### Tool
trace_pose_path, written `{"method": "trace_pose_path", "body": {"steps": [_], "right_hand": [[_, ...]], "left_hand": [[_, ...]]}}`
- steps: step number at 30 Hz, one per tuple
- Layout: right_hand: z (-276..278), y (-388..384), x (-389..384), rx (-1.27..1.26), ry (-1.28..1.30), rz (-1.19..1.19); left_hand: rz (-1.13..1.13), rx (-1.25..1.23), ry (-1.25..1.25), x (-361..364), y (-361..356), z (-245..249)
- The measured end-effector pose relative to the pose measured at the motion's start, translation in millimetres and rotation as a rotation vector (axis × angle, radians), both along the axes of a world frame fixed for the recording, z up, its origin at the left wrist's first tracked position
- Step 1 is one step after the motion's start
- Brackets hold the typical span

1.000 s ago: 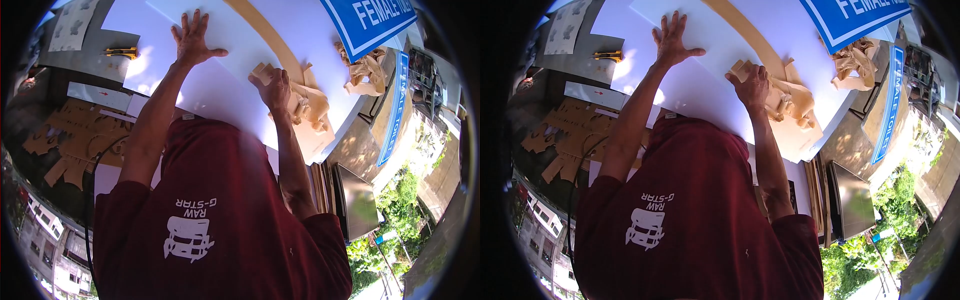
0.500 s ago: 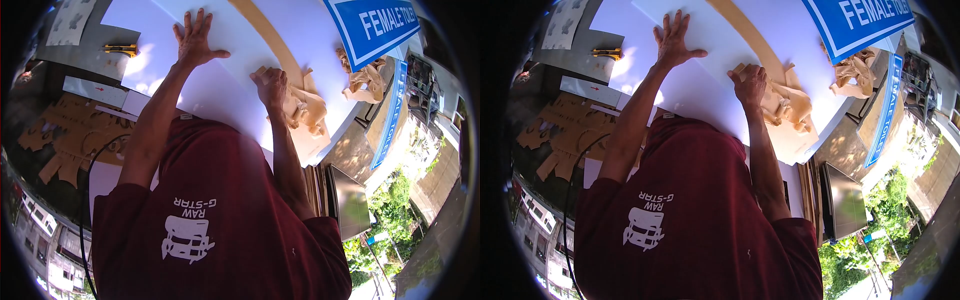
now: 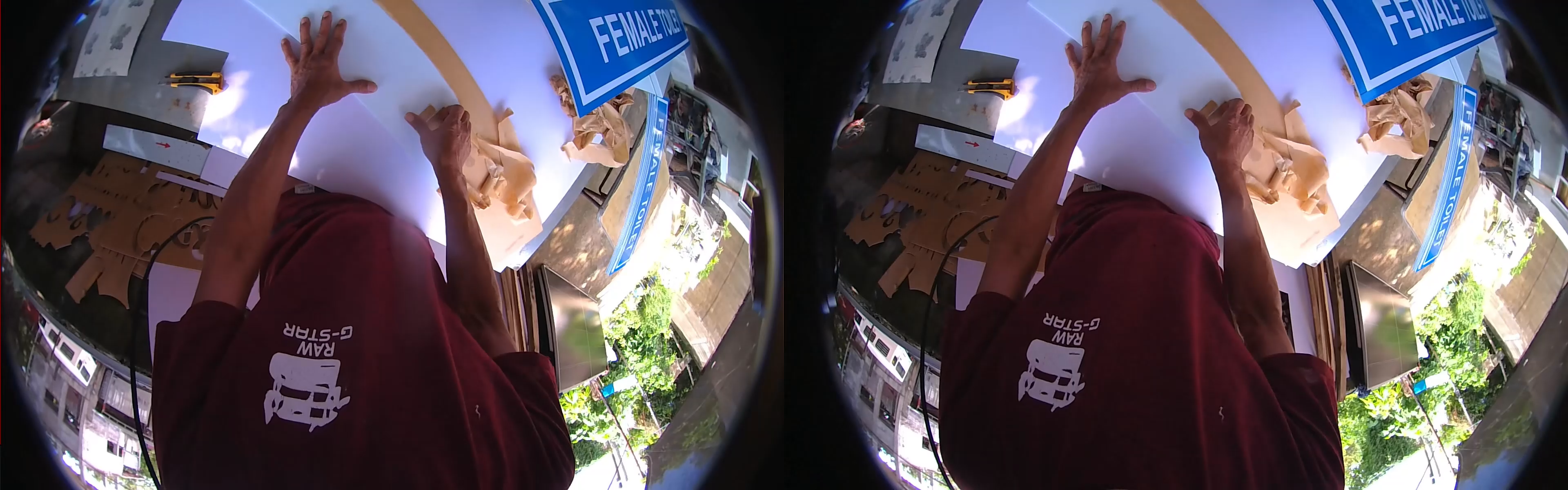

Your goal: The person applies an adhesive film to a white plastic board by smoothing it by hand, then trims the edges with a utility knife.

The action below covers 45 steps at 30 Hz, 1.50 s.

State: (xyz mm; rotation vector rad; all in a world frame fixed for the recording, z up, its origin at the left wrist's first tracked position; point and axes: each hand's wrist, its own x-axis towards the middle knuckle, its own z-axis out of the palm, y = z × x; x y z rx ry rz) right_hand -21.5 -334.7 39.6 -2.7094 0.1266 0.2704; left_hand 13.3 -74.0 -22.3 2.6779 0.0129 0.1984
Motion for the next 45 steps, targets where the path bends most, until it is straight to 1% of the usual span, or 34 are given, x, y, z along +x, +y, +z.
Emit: {"method": "trace_pose_path", "body": {"steps": [2, 5, 8, 11, 14, 17, 20, 23, 26, 29, 31, 35, 38, 41, 45], "right_hand": [[-1, 5, 0, -0.047, 0.034, -0.053], [-21, -13, -1, 0.041, -0.036, 0.014], [-34, -25, 0, 0.122, -0.013, 0.039], [-36, -26, -2, 0.149, -0.099, 0.073], [-3, 1, 2, 0.014, -0.005, -0.081], [-6, -4, 2, 0.058, -0.007, -0.058], [-28, -23, 3, 0.165, -0.026, -0.049], [-31, -30, 5, 0.257, -0.015, -0.081], [3, 1, 6, 0.018, 0.017, -0.130], [-4, -5, 7, 0.053, 0.018, -0.091], [-16, -15, 3, 0.088, 0.010, -0.125], [-28, -31, 13, 0.225, 0.045, -0.097], [-12, -21, 13, 0.195, 0.082, -0.110], [0, 0, 17, -0.002, 0.109, -0.193], [-18, -16, 14, 0.129, 0.024, -0.135]], "left_hand": [[-0.011, -0.014, -0.006, -3, 0, 1], [-0.002, -0.003, 0.048, -2, -1, 4], [-0.002, -0.011, 0.011, -3, -1, 3], [0.012, -0.015, 0.046, -3, -2, 6], [0.012, -0.008, 0.031, -4, -2, 6], [0.015, 0.013, 0.017, -3, -2, 4], [0.017, 0.010, 0.026, -3, -2, 5], [0.024, 0.018, 0.046, -2, -3, 5], [0.022, 0.007, 0.036, -3, -3, 6], [0.028, 0.025, 0.053, -3, -4, 6], [0.011, 0.004, 0.062, -5, -5, 5], [0.022, 0.011, 0.092, -3, -4, 12], [0.023, 0.005, 0.042, -3, -4, 6], [0.018, -0.003, 0.030, -4, -3, 5], [0.022, 0.015, 0.085, 0, -3, 13]]}}
